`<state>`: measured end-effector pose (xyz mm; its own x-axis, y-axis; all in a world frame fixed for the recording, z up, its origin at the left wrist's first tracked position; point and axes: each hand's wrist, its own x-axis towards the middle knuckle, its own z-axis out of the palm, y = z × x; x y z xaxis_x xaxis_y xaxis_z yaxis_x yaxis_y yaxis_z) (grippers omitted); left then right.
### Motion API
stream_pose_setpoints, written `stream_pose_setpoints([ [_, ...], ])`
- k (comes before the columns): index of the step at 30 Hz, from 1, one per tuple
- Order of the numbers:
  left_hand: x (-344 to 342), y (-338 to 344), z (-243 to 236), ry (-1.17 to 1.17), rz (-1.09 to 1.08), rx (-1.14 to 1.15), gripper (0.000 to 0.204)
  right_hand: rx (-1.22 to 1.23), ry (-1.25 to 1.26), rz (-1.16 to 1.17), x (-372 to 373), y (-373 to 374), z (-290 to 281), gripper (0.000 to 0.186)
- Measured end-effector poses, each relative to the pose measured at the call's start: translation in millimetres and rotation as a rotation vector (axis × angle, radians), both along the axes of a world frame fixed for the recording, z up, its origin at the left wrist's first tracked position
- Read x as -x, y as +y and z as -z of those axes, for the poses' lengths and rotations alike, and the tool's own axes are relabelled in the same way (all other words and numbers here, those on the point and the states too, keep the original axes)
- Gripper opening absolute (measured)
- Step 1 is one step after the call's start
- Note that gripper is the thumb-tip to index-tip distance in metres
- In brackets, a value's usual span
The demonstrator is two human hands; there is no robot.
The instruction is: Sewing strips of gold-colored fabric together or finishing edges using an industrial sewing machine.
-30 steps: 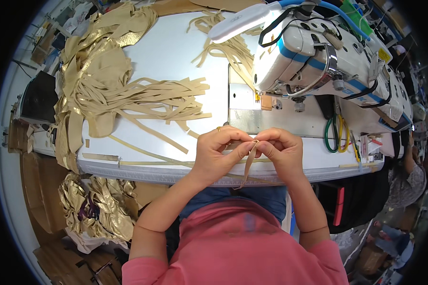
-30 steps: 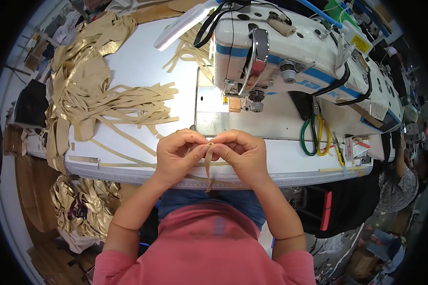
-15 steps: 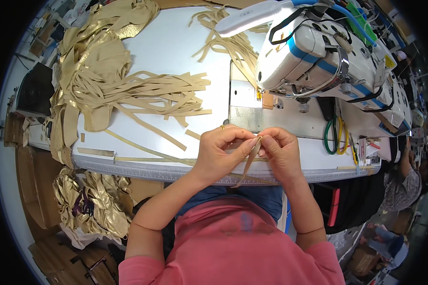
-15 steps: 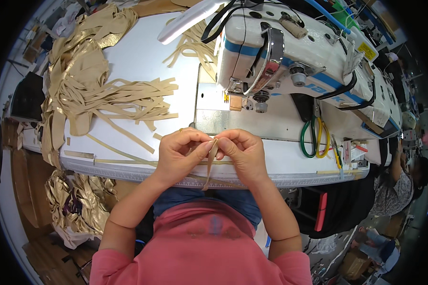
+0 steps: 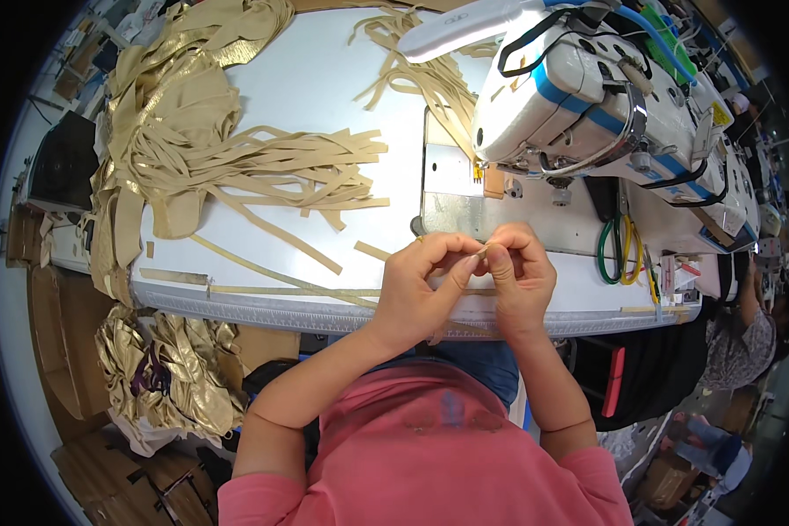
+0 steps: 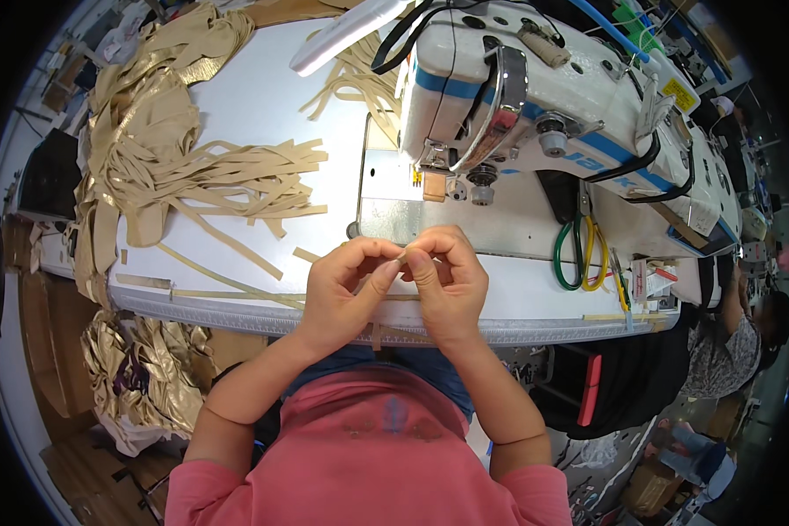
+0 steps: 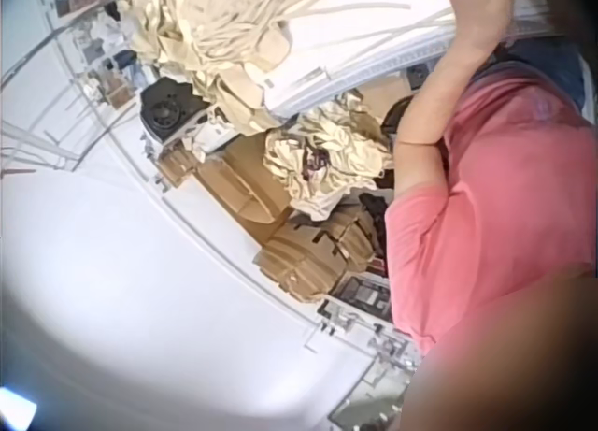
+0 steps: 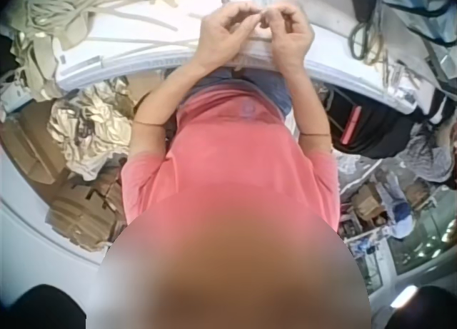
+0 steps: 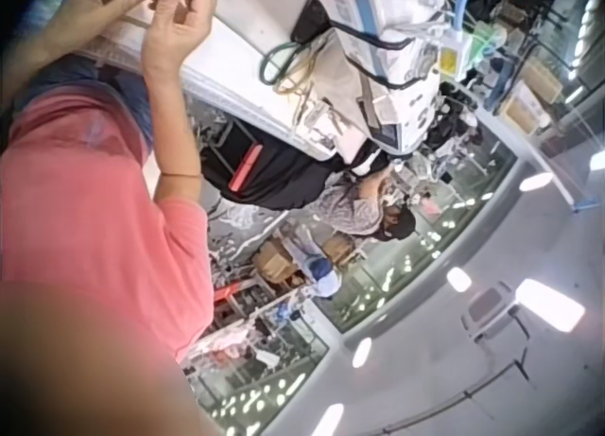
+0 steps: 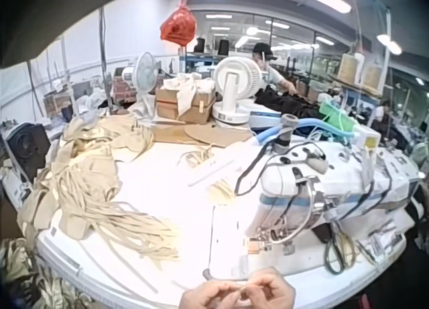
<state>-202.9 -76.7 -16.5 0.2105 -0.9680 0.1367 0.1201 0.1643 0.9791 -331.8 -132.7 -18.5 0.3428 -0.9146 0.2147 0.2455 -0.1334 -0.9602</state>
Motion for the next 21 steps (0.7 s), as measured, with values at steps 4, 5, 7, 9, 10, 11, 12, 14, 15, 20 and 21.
stream_pose_setpoints([
  [4,-6.5,-1.2,-7.0,-0.05,0.049,-0.131,0.011,-0.062,0.016,0.008,-1.1,2.5,0.8,0.01],
  [5,-6.8,-1.4,-4.4,-0.098,0.031,-0.094,0.01,-0.085,0.035,0.028,-1.9,3.2,0.7,0.01],
  [7,-8.2,-2.5,-4.0,-0.147,0.015,-0.058,0.009,-0.095,0.028,0.025,-1.3,2.7,5.9,0.01],
  [9,-12.6,-4.9,-7.2,-0.392,-0.019,-0.013,0.012,-0.105,0.022,0.026,0.1,1.9,7.5,0.01],
  [10,-15.1,-8.5,-7.4,-0.392,-0.017,-0.012,0.012,-0.161,0.041,0.031,0.7,1.7,7.1,0.009],
  [11,-18.3,-14.5,-7.4,-0.47,-0.005,0.046,0.013,-0.217,0.06,0.037,1.5,1.2,6.9,0.009],
  [12,-21.9,-21.9,-7.1,-0.548,0.008,0.105,0.014,-0.218,0.06,0.04,3.4,-2.7,6.9,0.009],
  [14,-33.6,-40.3,-7.3,-0.577,0.115,0.011,0.014,0.01,0.35,0.05,9.1,-16.0,4.8,0.007],
  [15,-39.1,-50.2,-7.6,-0.602,0.219,-0.083,0.014,0.01,0.347,0.051,12.7,-20.6,2.4,0.007],
  [20,-46.9,-100.7,-21.4,-0.808,0.456,-0.346,0.016,0.842,0.773,0.127,29.3,-46.8,4.6,0.017],
  [21,-44.8,-105.2,-29.4,-0.881,0.515,-0.477,0.017,0.838,0.775,0.131,30.0,-50.0,4.5,0.017],
])
